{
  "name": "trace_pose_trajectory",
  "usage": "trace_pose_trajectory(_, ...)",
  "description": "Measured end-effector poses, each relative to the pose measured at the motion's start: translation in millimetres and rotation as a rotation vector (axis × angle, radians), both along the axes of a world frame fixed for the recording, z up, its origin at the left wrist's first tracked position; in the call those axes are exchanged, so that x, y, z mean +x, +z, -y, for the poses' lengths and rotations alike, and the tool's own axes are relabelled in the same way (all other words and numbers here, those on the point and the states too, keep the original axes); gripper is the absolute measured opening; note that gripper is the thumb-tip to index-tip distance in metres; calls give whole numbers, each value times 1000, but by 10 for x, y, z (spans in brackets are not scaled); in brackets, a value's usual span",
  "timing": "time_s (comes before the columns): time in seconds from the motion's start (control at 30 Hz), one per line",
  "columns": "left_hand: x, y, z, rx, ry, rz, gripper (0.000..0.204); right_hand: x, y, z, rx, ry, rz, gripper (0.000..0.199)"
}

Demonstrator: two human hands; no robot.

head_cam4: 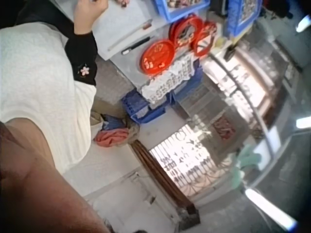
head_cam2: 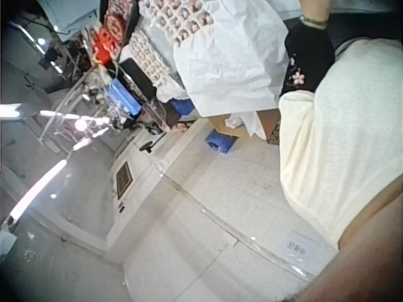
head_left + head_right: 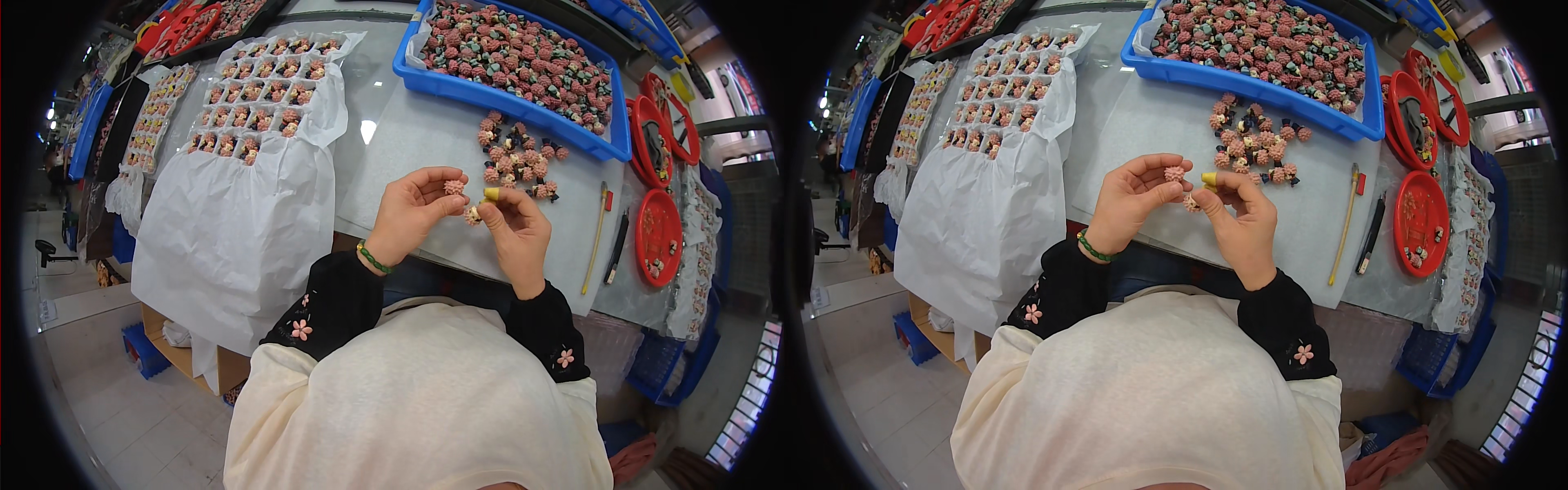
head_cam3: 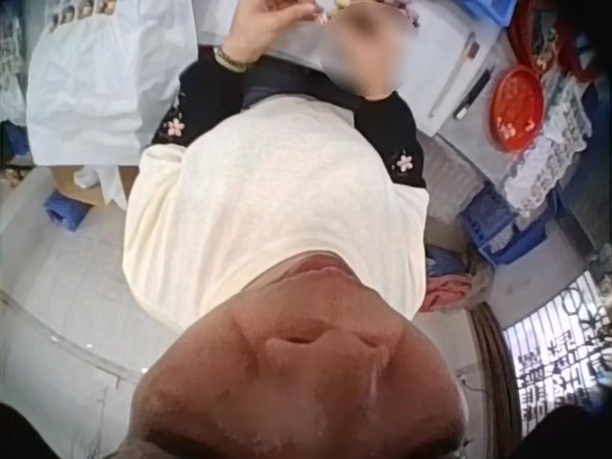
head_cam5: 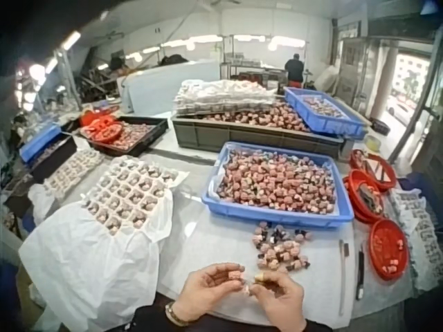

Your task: The person assembles small plastic figurines by manually attaching colored plastic parts by hand.

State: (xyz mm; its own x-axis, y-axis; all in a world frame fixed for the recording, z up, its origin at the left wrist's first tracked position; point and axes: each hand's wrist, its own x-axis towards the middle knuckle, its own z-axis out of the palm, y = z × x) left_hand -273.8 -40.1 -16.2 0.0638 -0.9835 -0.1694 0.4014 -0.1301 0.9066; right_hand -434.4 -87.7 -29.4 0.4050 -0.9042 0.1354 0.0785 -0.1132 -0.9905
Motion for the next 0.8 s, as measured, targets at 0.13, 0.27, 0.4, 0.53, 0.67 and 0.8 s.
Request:
trace_pose_trajectory(0.13,-58,-54,-59,-156,-34,94,40,106,41,-29,142,6,63,27)
trace_pose_trajectory(0.27,-108,2,-157,-155,-16,145,40,148,57,-33,182,21,87,25)
trace_pose_trajectory(0.4,14,317,-339,-102,30,303,39,104,63,-47,203,29,65,29)
trace_pose_trajectory(0.53,337,886,-622,-219,283,558,39,62,78,-29,204,-27,-27,32)
trace_pose_trajectory(0.67,976,938,-621,-117,602,999,40,55,77,-22,213,-4,-7,31)
trace_pose_trajectory(0.8,1397,640,-589,49,508,1342,37,78,76,-60,218,42,-7,31)
